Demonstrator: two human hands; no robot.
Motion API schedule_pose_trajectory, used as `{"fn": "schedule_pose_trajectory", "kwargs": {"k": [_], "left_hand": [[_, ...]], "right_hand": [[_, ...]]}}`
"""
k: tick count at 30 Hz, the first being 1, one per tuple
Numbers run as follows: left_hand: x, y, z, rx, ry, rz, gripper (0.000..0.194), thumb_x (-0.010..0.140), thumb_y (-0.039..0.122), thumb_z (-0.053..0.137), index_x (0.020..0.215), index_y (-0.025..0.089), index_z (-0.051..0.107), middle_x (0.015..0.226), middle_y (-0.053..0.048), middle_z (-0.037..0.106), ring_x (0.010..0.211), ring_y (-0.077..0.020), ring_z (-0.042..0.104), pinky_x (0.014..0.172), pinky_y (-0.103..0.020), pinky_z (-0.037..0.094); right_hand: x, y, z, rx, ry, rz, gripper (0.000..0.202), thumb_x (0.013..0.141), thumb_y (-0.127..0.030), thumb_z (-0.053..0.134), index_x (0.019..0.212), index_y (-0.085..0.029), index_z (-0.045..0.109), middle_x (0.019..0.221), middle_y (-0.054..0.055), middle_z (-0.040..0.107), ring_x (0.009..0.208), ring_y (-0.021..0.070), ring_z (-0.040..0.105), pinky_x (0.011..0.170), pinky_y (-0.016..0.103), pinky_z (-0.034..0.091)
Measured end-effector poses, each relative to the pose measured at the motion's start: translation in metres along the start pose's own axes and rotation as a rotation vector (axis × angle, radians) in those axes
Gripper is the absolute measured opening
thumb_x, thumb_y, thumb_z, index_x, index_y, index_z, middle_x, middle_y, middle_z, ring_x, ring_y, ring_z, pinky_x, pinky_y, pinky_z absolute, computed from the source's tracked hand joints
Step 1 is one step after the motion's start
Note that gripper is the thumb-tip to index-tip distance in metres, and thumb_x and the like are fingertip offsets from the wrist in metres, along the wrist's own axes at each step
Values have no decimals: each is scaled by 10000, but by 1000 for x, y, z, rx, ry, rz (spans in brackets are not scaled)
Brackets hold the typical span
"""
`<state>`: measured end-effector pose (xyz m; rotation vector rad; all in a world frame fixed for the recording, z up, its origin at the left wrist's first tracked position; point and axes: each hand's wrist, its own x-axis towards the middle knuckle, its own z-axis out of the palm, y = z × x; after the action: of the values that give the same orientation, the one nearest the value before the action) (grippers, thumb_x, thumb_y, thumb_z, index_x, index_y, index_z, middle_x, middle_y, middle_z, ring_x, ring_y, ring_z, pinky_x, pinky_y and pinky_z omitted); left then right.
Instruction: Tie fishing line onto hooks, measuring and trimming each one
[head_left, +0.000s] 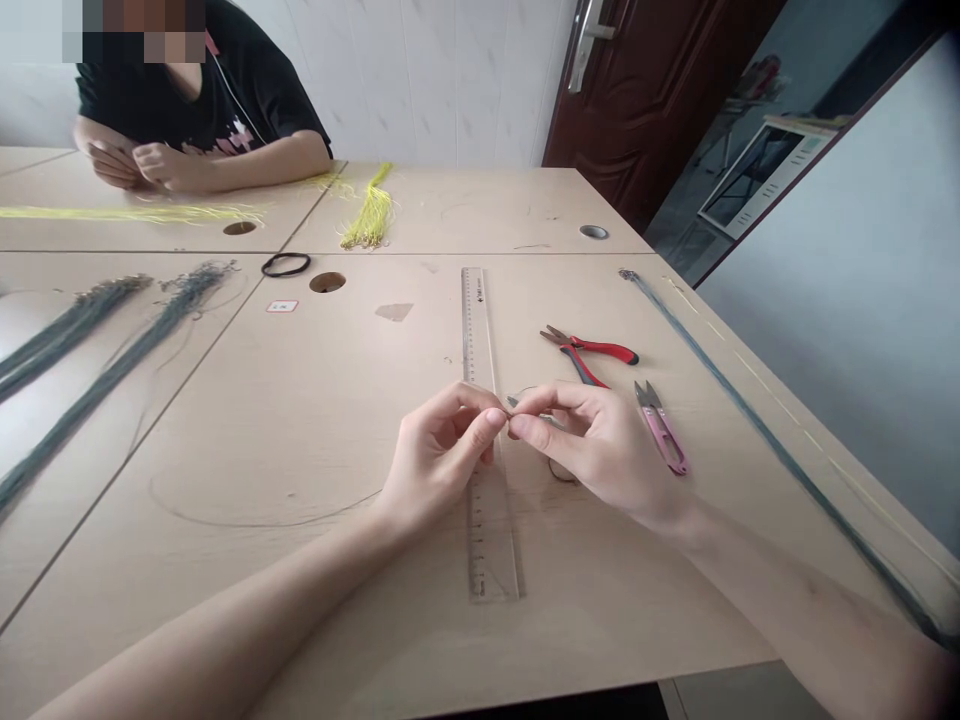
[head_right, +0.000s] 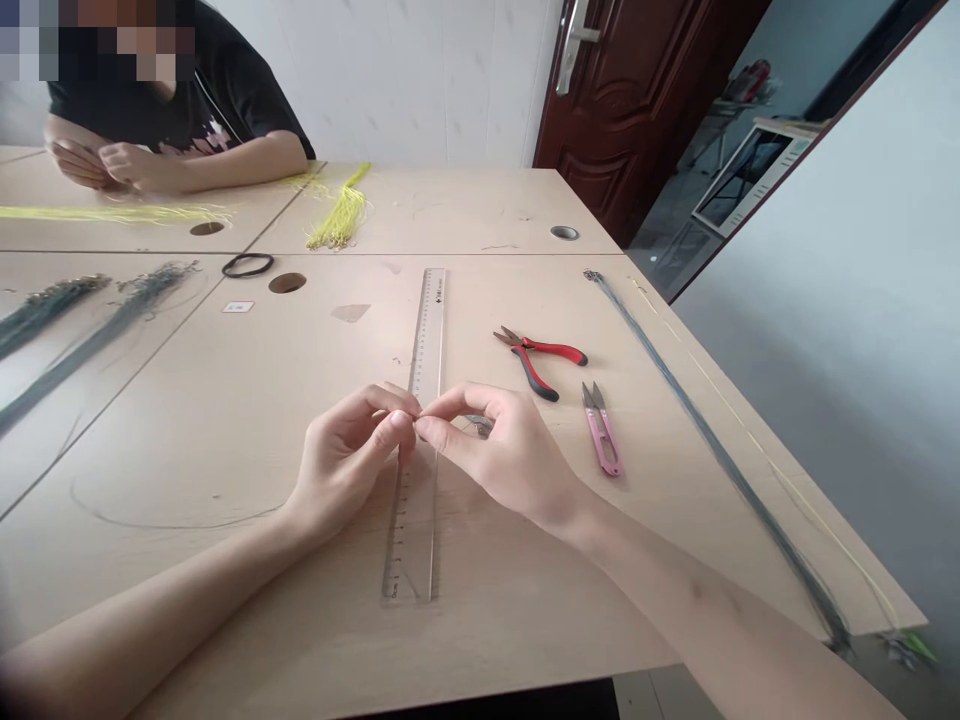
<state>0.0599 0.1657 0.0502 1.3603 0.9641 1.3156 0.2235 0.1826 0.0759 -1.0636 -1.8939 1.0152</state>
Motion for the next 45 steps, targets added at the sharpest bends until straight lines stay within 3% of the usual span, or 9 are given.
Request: {"fn": "schedule_pose_trajectory", "kwargs": {"k": [5, 13, 21, 24, 28, 33, 38, 45], "left_hand": [[-1, -1, -5, -25, -28, -26, 213, 849, 319, 579, 679, 193, 559, 667, -10, 549, 578, -128, 491, 525, -255, 412], [-1, -3, -6, -85, -114, -64, 217, 843, 284, 571, 646, 194, 550, 638, -9, 551, 568, -134, 466, 538, -275, 379], [-1, -7, -7, -155, -105, -110, 224, 841, 298, 553, 645, 196, 516, 611, -2, 500, 559, -140, 463, 538, -280, 373], [0, -8, -8, -185, -107, -102, 214, 850, 282, 533, 658, 192, 507, 633, -2, 492, 556, -133, 450, 530, -277, 360], [1, -9, -10, -210, -119, -93, 200, 864, 269, 522, 684, 184, 505, 645, 2, 488, 568, -129, 449, 537, -273, 360], [1, -9, -11, -203, -153, -92, 235, 887, 301, 543, 693, 172, 510, 644, 10, 500, 580, -117, 452, 570, -275, 353], [1, -9, -10, -179, -179, -109, 273, 877, 330, 581, 675, 161, 510, 620, 19, 482, 571, -96, 418, 544, -250, 320], [2, -8, -8, -148, -229, -138, 298, 881, 354, 572, 674, 155, 494, 611, 31, 449, 564, -83, 404, 534, -233, 311]], "right_hand": [[-1, -1, 2, 94, -59, 42, 104, 849, -232, 613, 769, -177, 650, 689, -18, 620, 600, 92, 550, 518, 200, 438], [0, 0, 1, 136, -149, 48, 193, 891, -263, 546, 748, -181, 646, 700, -9, 657, 633, 106, 605, 529, 203, 465], [-4, 0, 5, -74, -42, -182, 121, 832, -145, 542, 723, -192, 564, 722, -8, 583, 725, 145, 541, 734, 315, 430], [-4, 1, 3, -85, 7, -177, 127, 848, -128, 519, 739, -188, 545, 715, -15, 563, 655, 118, 517, 627, 268, 418], [-2, 4, -1, -6, 31, -62, 154, 929, -232, 473, 799, -187, 542, 710, -25, 549, 530, 75, 445, 453, 212, 350], [-1, 0, -3, 40, -92, 43, 208, 942, -273, 471, 795, -182, 587, 668, -49, 521, 466, 46, 333, 427, 209, 288], [-2, -2, -3, 31, -149, 60, 196, 922, -299, 508, 803, -189, 619, 673, -38, 551, 574, 78, 425, 515, 226, 320], [-1, 4, -3, 109, -184, 145, 171, 859, -304, 594, 747, -184, 640, 599, -41, 517, 515, 74, 382, 461, 228, 283]]}}
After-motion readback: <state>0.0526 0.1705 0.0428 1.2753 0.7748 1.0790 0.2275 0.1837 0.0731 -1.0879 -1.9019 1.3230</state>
